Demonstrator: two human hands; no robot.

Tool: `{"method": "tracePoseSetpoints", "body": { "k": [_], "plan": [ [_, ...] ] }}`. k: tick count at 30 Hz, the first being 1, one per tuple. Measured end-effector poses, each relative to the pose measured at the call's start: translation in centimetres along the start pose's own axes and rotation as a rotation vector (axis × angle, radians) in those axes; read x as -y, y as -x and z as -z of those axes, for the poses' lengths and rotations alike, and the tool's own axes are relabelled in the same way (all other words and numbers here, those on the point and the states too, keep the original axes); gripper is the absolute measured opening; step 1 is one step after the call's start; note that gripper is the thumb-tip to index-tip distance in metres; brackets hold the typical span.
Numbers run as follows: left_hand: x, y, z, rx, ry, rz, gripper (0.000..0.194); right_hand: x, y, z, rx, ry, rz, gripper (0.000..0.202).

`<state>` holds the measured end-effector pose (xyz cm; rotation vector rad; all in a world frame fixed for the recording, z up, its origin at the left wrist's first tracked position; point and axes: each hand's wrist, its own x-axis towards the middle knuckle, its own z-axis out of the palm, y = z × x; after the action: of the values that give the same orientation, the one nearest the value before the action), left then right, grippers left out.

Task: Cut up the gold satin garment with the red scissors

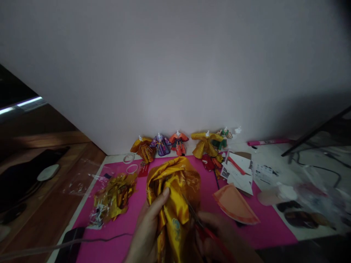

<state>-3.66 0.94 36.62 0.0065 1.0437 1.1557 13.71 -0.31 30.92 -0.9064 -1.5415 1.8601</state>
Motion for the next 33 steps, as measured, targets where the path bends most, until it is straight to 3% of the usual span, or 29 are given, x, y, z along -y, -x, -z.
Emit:
{"method": "tracePoseSetpoints", "body": {
  "k": [8, 15, 24, 33],
  "plan": [
    [0.1, 0.0, -0.1, -0.035, -0.037, -0.033, 0.046, 0.9, 0.1, 0.0, 0.0, 0.037, 0.045, 0.078],
    [0.1, 0.2, 0.2, 0.002, -0.032, -0.036, 0.057, 0.1, 0.0, 0.3, -0.01, 0.112, -0.003, 0.057],
    [-0.3, 0.6, 0.2, 0.003, -0.055, -0.043, 0.057, -0.1, -0.1, -0.5, -0.031, 0.074, 0.08, 0.069],
    [-0.4, 0.6, 0.8, 0.033, -0.082, -0.046, 0.054, -0.2, 0.5, -0.4, -0.074, 0.162, 0.074, 0.05]
  ]
}}
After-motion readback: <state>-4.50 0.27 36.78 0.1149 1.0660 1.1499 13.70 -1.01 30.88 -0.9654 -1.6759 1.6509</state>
